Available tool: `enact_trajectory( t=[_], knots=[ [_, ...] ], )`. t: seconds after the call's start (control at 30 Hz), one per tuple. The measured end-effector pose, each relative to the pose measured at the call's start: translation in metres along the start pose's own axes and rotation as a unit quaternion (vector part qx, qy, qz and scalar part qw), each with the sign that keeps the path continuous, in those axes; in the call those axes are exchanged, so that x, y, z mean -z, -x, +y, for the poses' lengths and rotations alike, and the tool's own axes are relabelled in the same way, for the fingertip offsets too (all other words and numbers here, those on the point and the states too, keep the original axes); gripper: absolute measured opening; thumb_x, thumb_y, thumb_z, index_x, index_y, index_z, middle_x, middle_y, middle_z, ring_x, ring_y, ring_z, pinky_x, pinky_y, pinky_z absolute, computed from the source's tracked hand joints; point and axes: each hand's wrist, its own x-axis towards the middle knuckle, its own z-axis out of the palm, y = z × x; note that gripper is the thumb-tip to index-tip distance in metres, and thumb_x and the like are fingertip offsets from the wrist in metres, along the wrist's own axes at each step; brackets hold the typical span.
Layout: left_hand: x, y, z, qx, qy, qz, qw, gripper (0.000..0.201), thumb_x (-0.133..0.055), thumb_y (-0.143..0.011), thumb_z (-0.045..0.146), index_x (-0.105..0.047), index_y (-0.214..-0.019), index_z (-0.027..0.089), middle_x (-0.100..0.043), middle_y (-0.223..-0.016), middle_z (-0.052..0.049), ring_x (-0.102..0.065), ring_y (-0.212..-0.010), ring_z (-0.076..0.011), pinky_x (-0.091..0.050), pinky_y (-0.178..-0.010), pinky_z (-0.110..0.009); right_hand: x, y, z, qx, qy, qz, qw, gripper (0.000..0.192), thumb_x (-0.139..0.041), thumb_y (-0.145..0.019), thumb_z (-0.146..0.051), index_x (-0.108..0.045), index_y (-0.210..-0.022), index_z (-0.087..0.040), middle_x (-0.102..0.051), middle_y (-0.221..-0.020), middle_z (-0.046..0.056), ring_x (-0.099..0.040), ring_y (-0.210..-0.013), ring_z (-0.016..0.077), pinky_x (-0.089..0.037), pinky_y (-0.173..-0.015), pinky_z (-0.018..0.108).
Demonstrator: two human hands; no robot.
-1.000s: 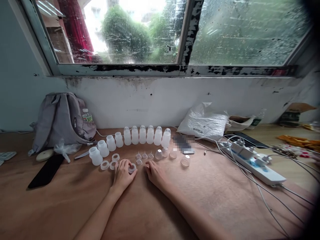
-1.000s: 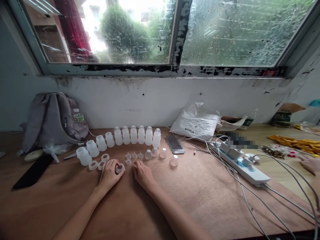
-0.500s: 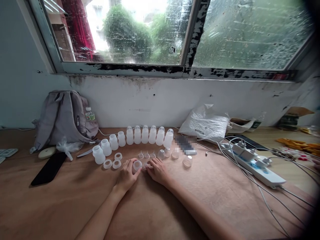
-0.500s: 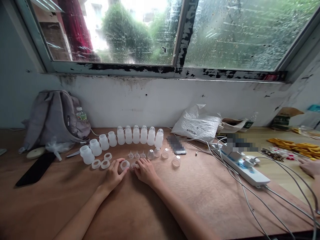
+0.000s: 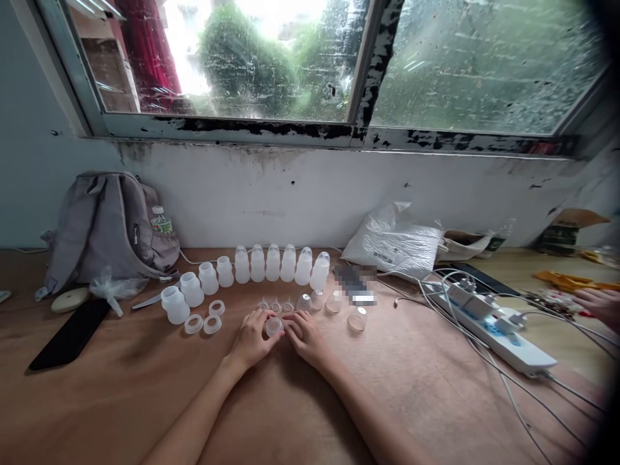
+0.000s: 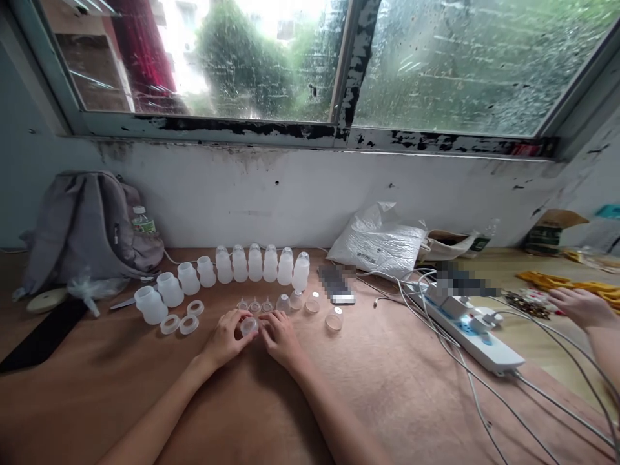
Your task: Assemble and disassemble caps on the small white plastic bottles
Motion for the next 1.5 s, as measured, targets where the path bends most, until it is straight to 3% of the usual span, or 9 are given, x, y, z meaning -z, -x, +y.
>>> enact_trajectory(
  t=[0.33, 0.5, 0.57, 0.67, 0.8, 0.97, 1.17, 1.3, 1.5],
  knots=[
    [-0.009, 0.007, -0.004, -0.008, -0.094, -0.03, 0.995, 0.025, -0.058, -0.072, 0.034, -0.053, -0.093, 0.023, -0.058, -0.093, -0.003, -0.05, -0.09, -0.0219, -0.033, -0.085, -0.038, -0.005, 0.001, 0.001, 0.008, -0.001, -0.021, 1.0, 0.021, -0.046, -0.077, -0.014, -0.056, -0.095, -0.02, -0.056, -0.088, 0.005, -0.048, -0.085, 0.0194, -0.039, -0.077, 0.033],
    [-0.005, 0.008, -0.003, -0.02, -0.089, -0.022, 0.996, 0.039, -0.056, -0.073, 0.043, -0.049, -0.105, 0.021, -0.055, -0.102, -0.005, -0.049, -0.093, -0.0221, -0.032, -0.084, -0.038, -0.006, 0.002, 0.003, 0.015, -0.007, -0.021, 1.0, 0.025, -0.044, -0.076, -0.009, -0.055, -0.095, -0.02, -0.056, -0.088, 0.005, -0.048, -0.085, 0.0194, -0.04, -0.076, 0.033],
    [-0.004, 0.008, -0.003, -0.02, -0.077, -0.011, 0.997, 0.032, -0.051, -0.077, 0.039, -0.05, -0.104, 0.021, -0.055, -0.102, -0.005, -0.049, -0.093, -0.0212, -0.033, -0.084, -0.037, -0.007, 0.003, 0.004, 0.021, -0.01, -0.021, 1.0, 0.026, -0.044, -0.075, -0.007, -0.055, -0.095, -0.02, -0.056, -0.089, 0.005, -0.049, -0.085, 0.0194, -0.04, -0.076, 0.034],
    [-0.004, 0.008, -0.003, -0.018, -0.057, 0.0, 0.998, 0.015, -0.047, -0.081, 0.032, -0.055, -0.087, 0.021, -0.059, -0.09, -0.004, -0.05, -0.086, -0.0196, -0.035, -0.08, -0.036, -0.006, 0.002, 0.003, 0.025, -0.013, -0.016, 0.999, 0.026, -0.044, -0.075, -0.007, -0.055, -0.095, -0.019, -0.056, -0.089, 0.006, -0.049, -0.085, 0.0197, -0.04, -0.076, 0.034],
    [-0.004, 0.009, 0.0, 0.042, 0.071, 0.033, 0.996, 0.018, -0.039, -0.084, 0.03, -0.052, -0.075, 0.02, -0.058, -0.072, 0.0, -0.053, -0.068, -0.0144, -0.04, -0.069, -0.028, 0.002, 0.003, -0.006, 0.039, -0.044, -0.022, 0.998, 0.021, -0.046, -0.078, -0.015, -0.054, -0.096, -0.02, -0.056, -0.091, 0.005, -0.05, -0.087, 0.0193, -0.04, -0.079, 0.034],
    [-0.004, 0.01, 0.006, 0.148, 0.271, 0.018, 0.951, 0.02, -0.04, -0.083, 0.038, -0.046, -0.075, 0.02, -0.052, -0.056, 0.005, -0.051, -0.047, -0.0101, -0.04, -0.05, -0.021, 0.006, 0.007, -0.016, 0.05, -0.086, -0.031, 0.995, 0.024, -0.045, -0.081, -0.02, -0.049, -0.105, -0.021, -0.056, -0.094, 0.005, -0.052, -0.085, 0.0178, -0.04, -0.079, 0.031],
    [-0.018, 0.011, 0.011, 0.206, 0.364, -0.005, 0.908, 0.027, -0.042, -0.081, 0.043, -0.048, -0.079, 0.017, -0.056, -0.061, 0.002, -0.051, -0.044, -0.0097, -0.04, -0.047, -0.022, -0.008, 0.008, -0.013, -0.023, -0.087, 0.026, 0.996, 0.004, -0.045, -0.074, -0.016, -0.045, -0.076, -0.019, -0.05, -0.067, -0.001, -0.046, -0.059, 0.0119, -0.037, -0.056, 0.023],
    [-0.015, 0.017, 0.023, 0.177, 0.3, 0.002, 0.937, 0.028, -0.035, -0.085, 0.037, -0.044, -0.106, 0.019, -0.06, -0.064, 0.001, -0.056, -0.054, -0.0121, -0.044, -0.059, -0.024, -0.011, 0.005, -0.011, -0.087, -0.103, 0.053, 0.99, 0.011, -0.046, -0.07, -0.017, -0.036, -0.068, -0.02, -0.041, -0.059, -0.005, -0.038, -0.052, 0.0099, -0.031, -0.049, 0.021],
    [-0.008, 0.019, 0.026, 0.069, 0.164, -0.037, 0.983, 0.026, -0.046, -0.077, 0.021, -0.047, -0.103, 0.021, -0.061, -0.09, -0.002, -0.057, -0.065, -0.0122, -0.044, -0.065, -0.024, -0.008, 0.003, -0.012, -0.126, -0.118, 0.044, 0.984, 0.016, -0.047, -0.066, -0.018, -0.032, -0.064, -0.021, -0.039, -0.056, -0.006, -0.036, -0.05, 0.0095, -0.028, -0.048, 0.021]
  ],
)
